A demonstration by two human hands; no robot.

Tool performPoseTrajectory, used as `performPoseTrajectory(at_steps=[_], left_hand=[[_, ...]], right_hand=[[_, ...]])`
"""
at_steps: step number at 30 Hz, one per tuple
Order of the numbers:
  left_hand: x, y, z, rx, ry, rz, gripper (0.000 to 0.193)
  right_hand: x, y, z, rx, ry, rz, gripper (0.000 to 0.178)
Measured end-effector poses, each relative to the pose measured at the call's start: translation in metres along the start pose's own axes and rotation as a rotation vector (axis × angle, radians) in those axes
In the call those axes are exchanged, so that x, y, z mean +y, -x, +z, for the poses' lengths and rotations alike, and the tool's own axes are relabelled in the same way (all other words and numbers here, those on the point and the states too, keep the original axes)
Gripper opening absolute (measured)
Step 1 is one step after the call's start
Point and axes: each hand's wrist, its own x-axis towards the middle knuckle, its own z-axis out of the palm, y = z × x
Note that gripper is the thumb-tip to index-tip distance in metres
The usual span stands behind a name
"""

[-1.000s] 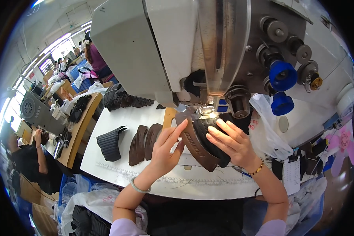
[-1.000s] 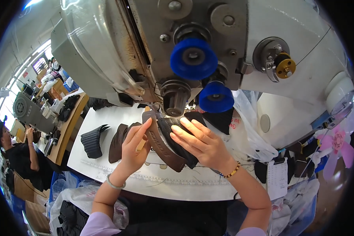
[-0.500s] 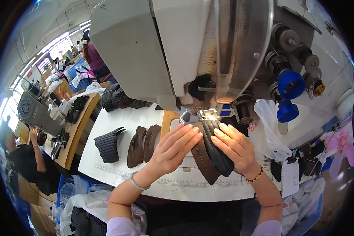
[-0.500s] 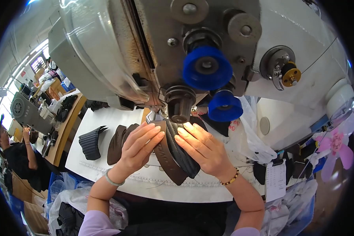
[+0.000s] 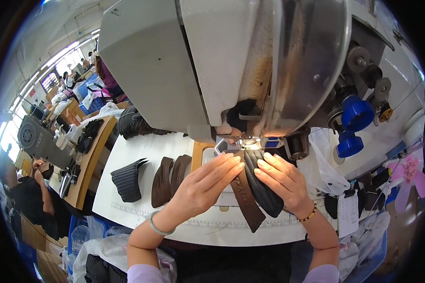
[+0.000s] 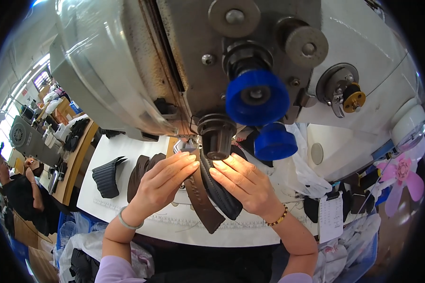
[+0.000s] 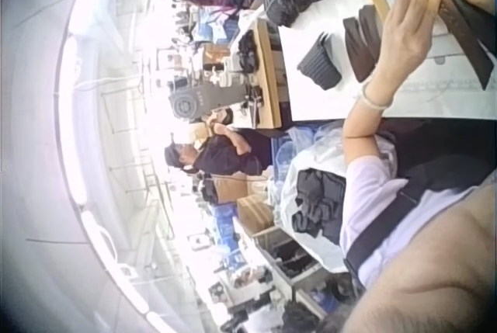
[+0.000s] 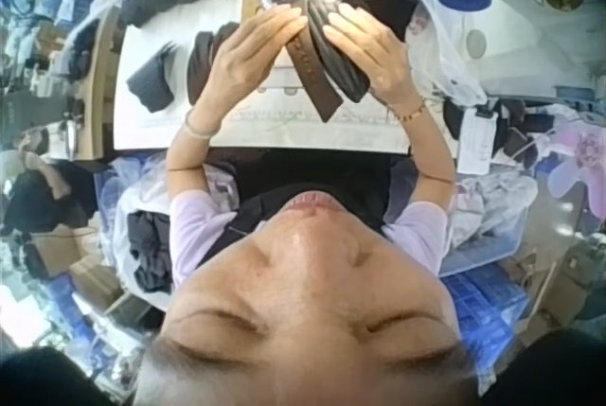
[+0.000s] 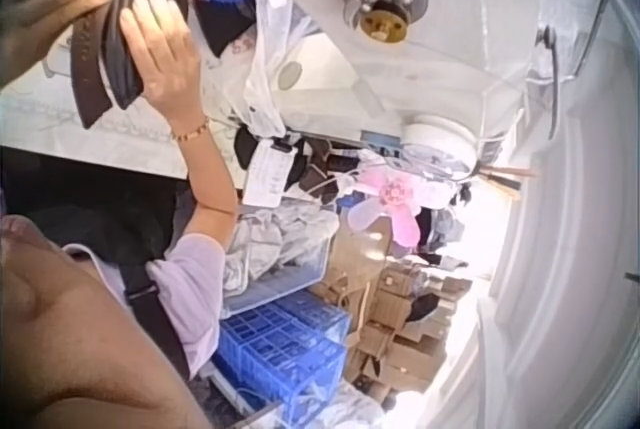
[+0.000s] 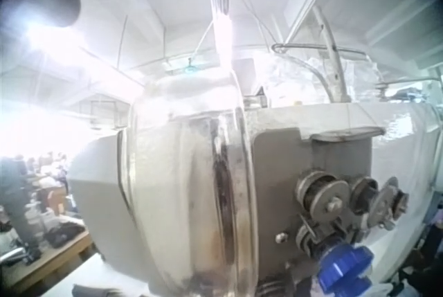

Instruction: Sew together parts of a shoe upper using an industrial sewing machine.

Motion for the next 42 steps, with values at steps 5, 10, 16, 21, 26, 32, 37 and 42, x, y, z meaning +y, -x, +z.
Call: performPoseTrajectory(at_steps=[5,10,16,21,26,32,37,42], left_hand=[[-0.01,-0.012,0.0,-0.004,0.114,-0.03,0.057],[-0.014,-0.008,0.003,0.0,0.11,-0.013,0.057],[-0.016,-0.007,0.003,-0.009,0.134,-0.003,0.058],[-0.018,-0.007,0.004,-0.027,0.143,0.009,0.06],[-0.014,-0.007,0.007,0.0,0.117,-0.016,0.058],[-0.014,-0.011,0.008,0.031,0.043,0.009,0.051],[-0.014,-0.009,0.009,0.071,0.045,0.026,0.048],[-0.009,-0.011,0.008,0.05,0.037,-0.009,0.044]], right_hand=[[0.003,-0.003,0.001,0.017,-0.034,0.064,0.033],[0.007,0.001,0.004,0.015,-0.054,0.061,0.036],[0.003,0.003,0.009,0.063,-0.032,0.095,0.027],[0.005,0.001,0.009,0.067,-0.027,0.07,0.031],[0.011,0.004,0.012,0.071,-0.083,0.116,0.027],[0.022,0.008,0.012,0.017,-0.172,0.12,0.024],[0.018,0.01,0.016,0.057,-0.199,0.128,0.026],[0.018,0.007,0.011,0.054,-0.135,0.125,0.029]])
